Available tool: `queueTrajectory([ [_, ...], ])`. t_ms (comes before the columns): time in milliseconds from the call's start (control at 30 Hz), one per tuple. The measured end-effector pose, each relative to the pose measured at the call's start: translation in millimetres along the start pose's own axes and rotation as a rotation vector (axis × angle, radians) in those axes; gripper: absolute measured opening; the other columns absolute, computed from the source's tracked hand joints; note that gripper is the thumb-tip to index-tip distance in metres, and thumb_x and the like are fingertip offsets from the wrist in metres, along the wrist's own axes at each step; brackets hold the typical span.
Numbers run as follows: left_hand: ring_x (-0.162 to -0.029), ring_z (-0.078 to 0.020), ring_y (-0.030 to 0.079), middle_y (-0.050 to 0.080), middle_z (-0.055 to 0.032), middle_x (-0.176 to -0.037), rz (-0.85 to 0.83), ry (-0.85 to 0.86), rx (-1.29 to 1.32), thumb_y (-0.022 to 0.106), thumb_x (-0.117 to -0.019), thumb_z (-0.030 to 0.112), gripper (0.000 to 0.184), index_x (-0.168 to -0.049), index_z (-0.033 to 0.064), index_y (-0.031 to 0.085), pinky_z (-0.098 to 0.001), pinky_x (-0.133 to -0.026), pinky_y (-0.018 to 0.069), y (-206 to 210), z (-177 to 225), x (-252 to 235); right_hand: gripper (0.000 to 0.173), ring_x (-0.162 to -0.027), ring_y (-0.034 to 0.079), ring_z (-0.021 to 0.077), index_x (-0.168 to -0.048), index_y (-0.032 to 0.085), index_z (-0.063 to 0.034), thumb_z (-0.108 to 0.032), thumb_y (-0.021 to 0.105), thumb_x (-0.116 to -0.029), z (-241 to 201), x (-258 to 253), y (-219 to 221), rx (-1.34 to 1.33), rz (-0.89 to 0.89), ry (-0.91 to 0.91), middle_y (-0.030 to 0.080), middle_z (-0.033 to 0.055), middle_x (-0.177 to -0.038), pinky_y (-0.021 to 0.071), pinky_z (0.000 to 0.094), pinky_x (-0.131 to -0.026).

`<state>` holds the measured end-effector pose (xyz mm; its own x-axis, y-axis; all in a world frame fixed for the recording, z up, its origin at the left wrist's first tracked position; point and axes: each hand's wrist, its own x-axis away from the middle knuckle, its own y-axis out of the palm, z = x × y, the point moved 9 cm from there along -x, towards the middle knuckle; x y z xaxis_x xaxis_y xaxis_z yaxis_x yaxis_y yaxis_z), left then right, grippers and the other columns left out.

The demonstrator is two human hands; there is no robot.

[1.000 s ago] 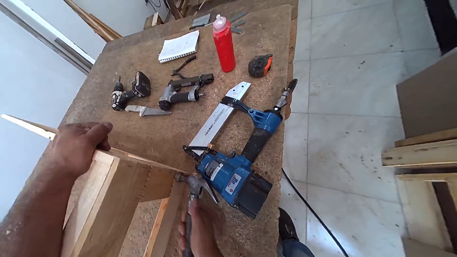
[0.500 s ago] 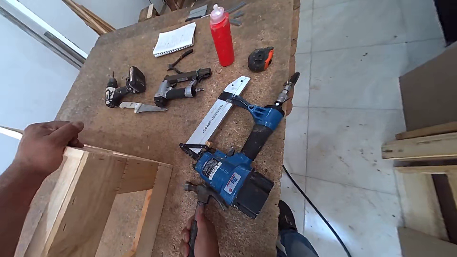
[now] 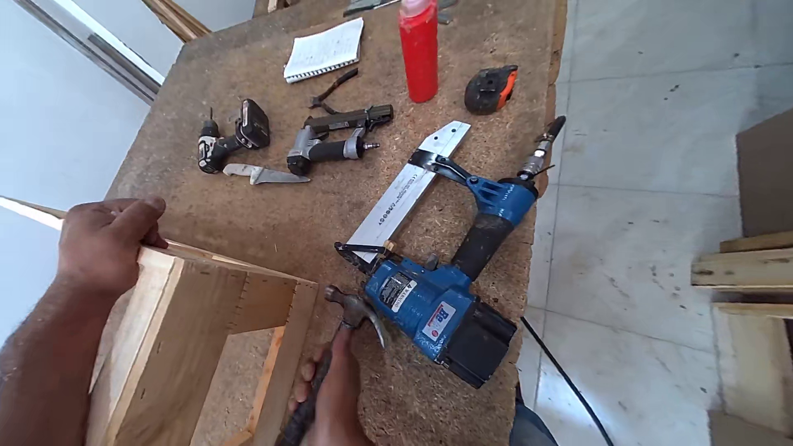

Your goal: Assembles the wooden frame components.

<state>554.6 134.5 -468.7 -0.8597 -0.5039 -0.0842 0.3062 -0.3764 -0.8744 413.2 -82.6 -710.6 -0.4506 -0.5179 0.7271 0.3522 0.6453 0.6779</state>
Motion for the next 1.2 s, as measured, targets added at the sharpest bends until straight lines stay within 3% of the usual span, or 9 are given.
queueTrajectory([
  [367, -0.071, -0.0334, 0.064, 0.067, -0.0107, -0.071, -0.1, -0.095, -0.275, 0.043, -0.1067, 0.051, 0.056, -0.082, 0.0105, 0.072, -0.0664, -0.07, 0.0467, -4.8, 1.6, -3.0, 0.065, -0.04, 0.051, 0.0146, -0.089, 0.049, -0.0044, -0.057, 0.015, -0.1091, -24.3, 33.6, 51.4, 0.186, -0.125, -0.073, 0.05, 0.0025, -0.056, 0.0501, 0.0321, -0.037],
  [567, -0.075, -0.032, 0.067, 0.07, -0.0087, -0.072, -0.15, -0.082, -0.351, 0.042, -0.1065, 0.054, 0.057, -0.08, 0.0144, 0.074, -0.0657, -0.074, 0.0479, -1.7, -4.6, -11.3, 0.073, -0.039, 0.05, 0.0145, -0.088, 0.047, -0.008, -0.069, 0.01, -0.1034, -5.2, 43.2, 65.8, 0.074, -0.09, 0.007, 0.049, 0.0015, -0.054, 0.0488, 0.0314, -0.037],
  [733, -0.064, -0.0275, 0.063, 0.063, -0.0047, -0.061, -0.183, -0.022, -0.435, 0.039, -0.1078, 0.05, 0.06, -0.064, 0.0162, 0.061, -0.0592, -0.065, 0.0455, -1.5, -1.3, -12.4, 0.07, -0.038, 0.051, 0.0139, -0.087, 0.046, -0.0111, -0.068, 0.01, -0.1039, -41.3, 45.4, 50.5, 0.101, 0.013, -0.018, 0.049, -0.0002, -0.053, 0.0493, 0.0316, -0.037],
  [867, -0.058, -0.0221, 0.061, 0.057, -0.0014, -0.054, -0.18, 0.021, -0.437, 0.039, -0.1069, 0.046, 0.058, -0.059, 0.0175, 0.056, -0.0543, -0.064, 0.0461, -0.4, -2.8, -15.1, 0.067, -0.04, 0.05, 0.0142, -0.083, 0.046, -0.0101, -0.067, 0.017, -0.1052, -30.5, 27.3, 56.6, 0.241, 0.054, 0.241, 0.047, 0.0006, -0.053, 0.0484, 0.0319, -0.038],
  [933, -0.055, -0.0203, 0.058, 0.051, -0.0002, -0.051, -0.202, 0.052, -0.464, 0.041, -0.1064, 0.042, 0.056, -0.057, 0.0177, 0.05, -0.0516, -0.066, 0.0459, -2.0, -0.2, -19.3, 0.063, -0.04, 0.051, 0.0144, -0.088, 0.047, -0.0067, -0.06, 0.021, -0.1082, -68.4, 39.8, 64.2, 0.439, 0.018, 0.313, 0.049, 0.0019, -0.055, 0.0495, 0.0316, -0.039],
  [1033, -0.06, -0.0191, 0.059, 0.051, 0.001, -0.053, -0.204, 0.115, -0.504, 0.039, -0.1046, 0.041, 0.055, -0.056, 0.0186, 0.051, -0.0499, -0.076, 0.0477, 3.4, 2.5, -19.2, 0.045, -0.046, 0.058, 0.0157, -0.106, 0.054, -0.0005, -0.04, 0.033, -0.1129, -156.2, 33.0, 111.6, 1.071, -0.201, 0.093, 0.056, 0.0045, -0.064, 0.0556, 0.0334, -0.044],
  [1067, -0.069, -0.0203, 0.064, 0.058, 0.0003, -0.059, -0.221, 0.093, -0.536, 0.037, -0.1053, 0.042, 0.055, -0.06, 0.0181, 0.057, -0.0514, -0.091, 0.0477, 5.2, 1.2, -19.7, 0.043, -0.051, 0.06, 0.0168, -0.111, 0.057, -0.0006, -0.038, 0.038, -0.1112, -184.5, 18.7, 138.9, 1.349, -0.285, -0.024, 0.058, 0.0049, -0.068, 0.0565, 0.035, -0.049],
  [1133, -0.106, -0.0255, 0.067, 0.073, -0.0034, -0.086, -0.255, -0.062, -0.573, 0.037, -0.1083, 0.042, 0.053, -0.08, 0.0146, 0.072, -0.0562, -0.121, 0.0286, 2.6, -2.8, -19.8, 0.046, -0.076, 0.068, 0.0274, -0.118, 0.063, -0.0005, -0.042, 0.047, -0.1077, -228.2, -22.8, 191.4, 1.904, -0.34, -0.193, 0.066, 0.0137, -0.086, 0.0575, 0.0478, -0.071],
  [1200, -0.131, -0.0265, 0.058, 0.074, -0.0048, -0.111, -0.133, -0.179, -0.583, 0.041, -0.109, 0.041, 0.045, -0.1, 0.0135, 0.076, -0.0606, -0.124, 0.0199, -9.1, 2.4, -8.2, 0.046, -0.096, 0.07, 0.0375, -0.126, 0.06, -0.003, -0.044, 0.054, -0.1048, -249.2, -74.4, 217.3, 2.276, -0.329, -0.332, 0.07, 0.0203, -0.102, 0.0556, 0.0591, -0.085],
])
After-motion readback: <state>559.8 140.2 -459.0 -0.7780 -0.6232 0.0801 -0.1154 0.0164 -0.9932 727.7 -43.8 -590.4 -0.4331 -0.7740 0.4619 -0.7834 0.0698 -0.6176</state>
